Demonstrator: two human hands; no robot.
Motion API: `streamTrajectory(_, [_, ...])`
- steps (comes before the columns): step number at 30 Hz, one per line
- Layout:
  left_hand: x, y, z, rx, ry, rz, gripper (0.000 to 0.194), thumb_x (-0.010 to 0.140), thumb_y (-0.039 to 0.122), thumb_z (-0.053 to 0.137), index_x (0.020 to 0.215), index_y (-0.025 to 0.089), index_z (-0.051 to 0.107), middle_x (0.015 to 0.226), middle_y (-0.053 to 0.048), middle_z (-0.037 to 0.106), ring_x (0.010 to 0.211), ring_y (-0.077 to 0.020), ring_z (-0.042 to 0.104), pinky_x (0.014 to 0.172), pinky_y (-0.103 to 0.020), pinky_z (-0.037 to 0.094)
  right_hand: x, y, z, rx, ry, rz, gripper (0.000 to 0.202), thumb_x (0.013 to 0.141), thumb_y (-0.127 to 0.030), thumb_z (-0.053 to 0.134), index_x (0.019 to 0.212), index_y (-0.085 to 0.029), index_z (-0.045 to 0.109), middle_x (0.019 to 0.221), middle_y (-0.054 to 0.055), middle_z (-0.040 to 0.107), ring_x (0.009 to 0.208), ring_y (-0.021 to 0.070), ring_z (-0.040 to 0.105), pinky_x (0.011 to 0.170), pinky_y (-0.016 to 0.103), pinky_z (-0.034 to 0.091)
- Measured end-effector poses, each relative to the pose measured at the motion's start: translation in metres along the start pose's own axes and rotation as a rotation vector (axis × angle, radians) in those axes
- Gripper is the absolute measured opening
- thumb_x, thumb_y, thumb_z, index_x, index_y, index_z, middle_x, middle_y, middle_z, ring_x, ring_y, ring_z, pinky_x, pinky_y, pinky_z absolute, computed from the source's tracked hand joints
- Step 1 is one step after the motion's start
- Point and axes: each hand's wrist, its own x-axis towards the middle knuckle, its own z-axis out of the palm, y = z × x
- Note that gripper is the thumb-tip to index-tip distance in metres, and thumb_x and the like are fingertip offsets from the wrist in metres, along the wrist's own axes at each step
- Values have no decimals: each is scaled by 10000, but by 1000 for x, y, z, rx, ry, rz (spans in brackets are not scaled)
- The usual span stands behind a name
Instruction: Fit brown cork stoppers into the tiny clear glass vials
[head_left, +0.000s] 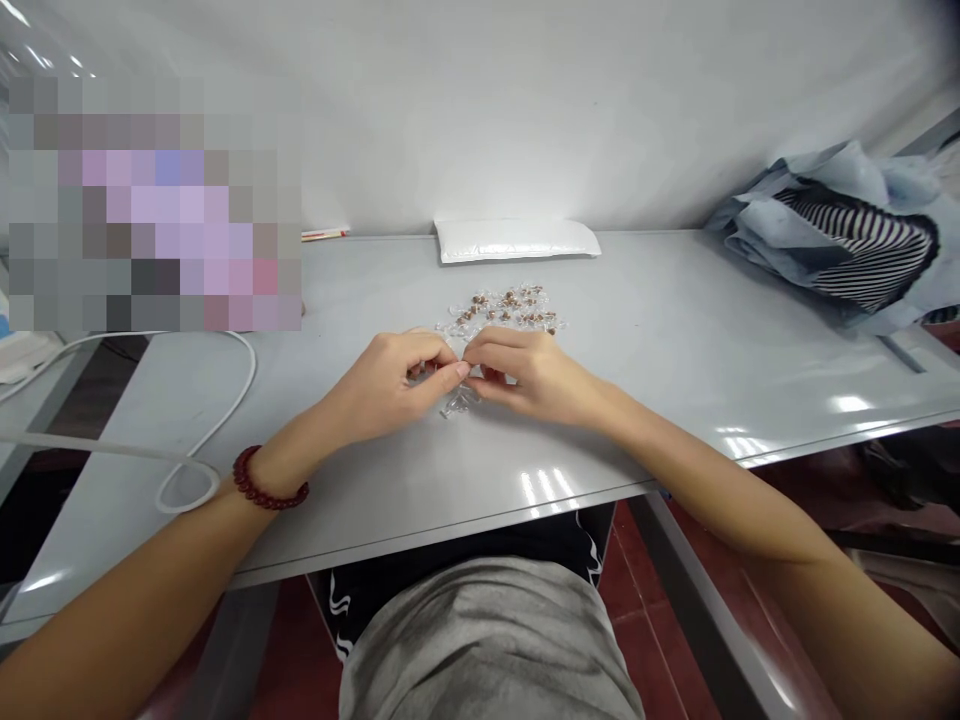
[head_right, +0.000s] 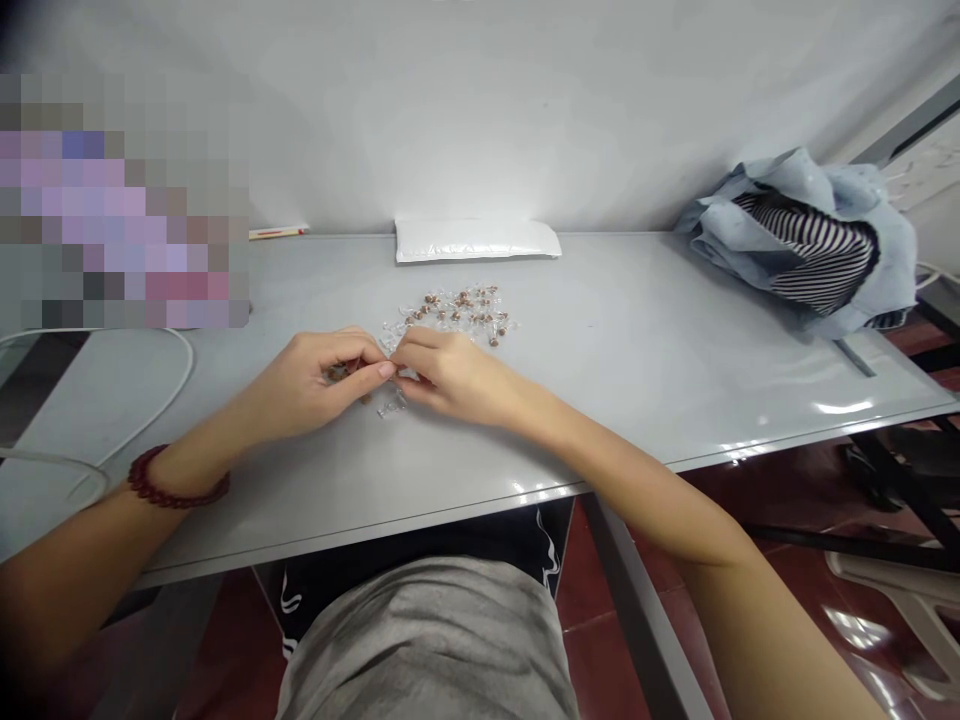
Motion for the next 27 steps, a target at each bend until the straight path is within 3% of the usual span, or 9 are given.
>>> streamTrajectory(7, [-1,-6,-3,-170,-60,-123,156,784,294,625,700,174,678,685,8,624,608,-111,515,545,-227,395,-2,1,-4,-54,-32,-28,193,981,-207,502,953,-113,669,919,113,640,780,169,597,703,302,500])
streamTrajectory(27, [4,8,-1,-203,-40,-343,119,596,265,617,589,150,646,504,35,518,514,-95,437,480,-208,347,-2,4,3,-151,-78,-70,215,969,-162,465,903,-100,660,908,119,633,730,156,581,643,290,477])
